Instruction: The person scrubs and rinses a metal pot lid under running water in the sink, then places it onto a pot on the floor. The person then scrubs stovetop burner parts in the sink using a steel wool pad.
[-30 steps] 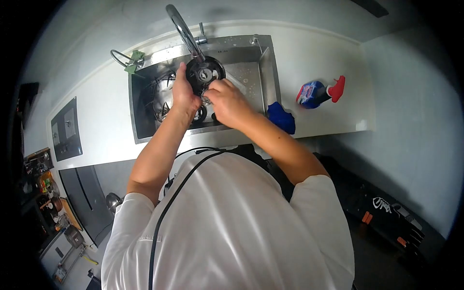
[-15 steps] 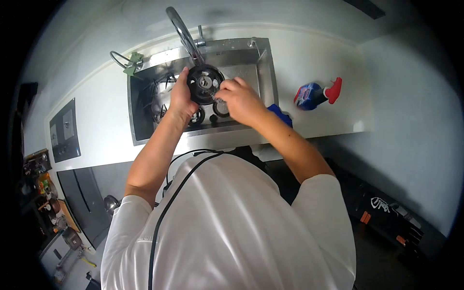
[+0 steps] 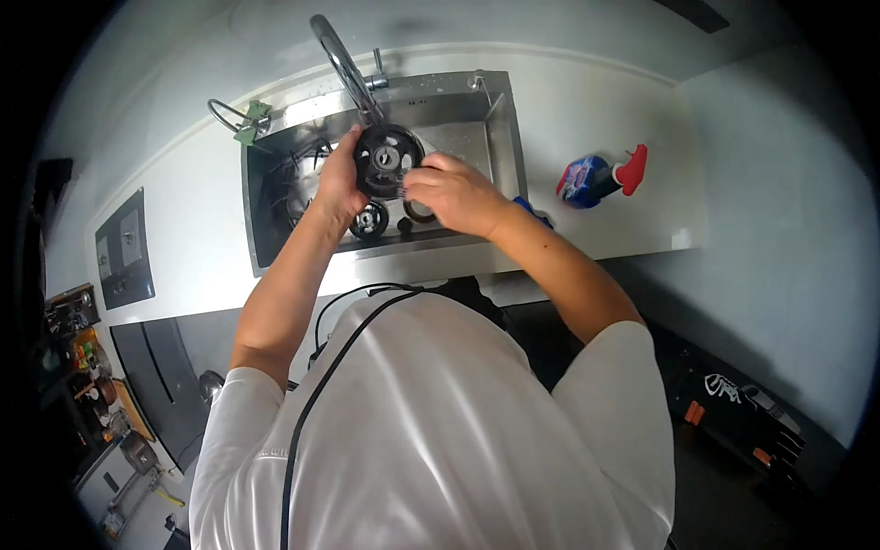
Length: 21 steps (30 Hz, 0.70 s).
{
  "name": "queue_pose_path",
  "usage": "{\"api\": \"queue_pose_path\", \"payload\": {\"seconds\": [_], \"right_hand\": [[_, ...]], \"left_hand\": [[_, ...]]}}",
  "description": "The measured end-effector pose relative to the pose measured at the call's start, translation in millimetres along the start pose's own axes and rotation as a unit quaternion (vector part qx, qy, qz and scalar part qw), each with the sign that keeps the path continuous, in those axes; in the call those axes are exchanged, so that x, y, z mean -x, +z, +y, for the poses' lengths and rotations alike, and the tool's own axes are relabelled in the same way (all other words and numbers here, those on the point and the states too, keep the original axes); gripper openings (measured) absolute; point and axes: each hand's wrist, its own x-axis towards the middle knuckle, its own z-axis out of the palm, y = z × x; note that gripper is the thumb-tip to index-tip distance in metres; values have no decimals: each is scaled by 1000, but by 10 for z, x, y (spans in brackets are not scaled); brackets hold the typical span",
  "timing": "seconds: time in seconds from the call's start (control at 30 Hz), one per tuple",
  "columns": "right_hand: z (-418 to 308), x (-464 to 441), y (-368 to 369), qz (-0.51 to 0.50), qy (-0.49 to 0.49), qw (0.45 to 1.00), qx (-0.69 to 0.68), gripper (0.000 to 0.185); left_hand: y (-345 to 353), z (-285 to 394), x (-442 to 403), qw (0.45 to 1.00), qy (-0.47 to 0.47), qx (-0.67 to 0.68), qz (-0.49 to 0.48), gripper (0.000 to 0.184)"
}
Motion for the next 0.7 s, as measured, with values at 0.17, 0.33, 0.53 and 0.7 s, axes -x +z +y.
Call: {"api": "queue_pose_path", "payload": {"seconds": [0.17,0.33,0.53,0.7], "right_hand": [[-133,22,61,37,-31,997,57,25],[39,-13,157,49,23,993,102,21],[-203,-160,427,67,47,991,103,25],[15,33,116,43,35,997,47,24]], "left_hand": [[-22,219,-67,989,-113,-60,-68,42],[27,154,-79,990,-53,-47,-119,41],[31,-493,56,989,145,-4,-9,43],[-21,-370,107,984,174,-34,-12,45]]}}
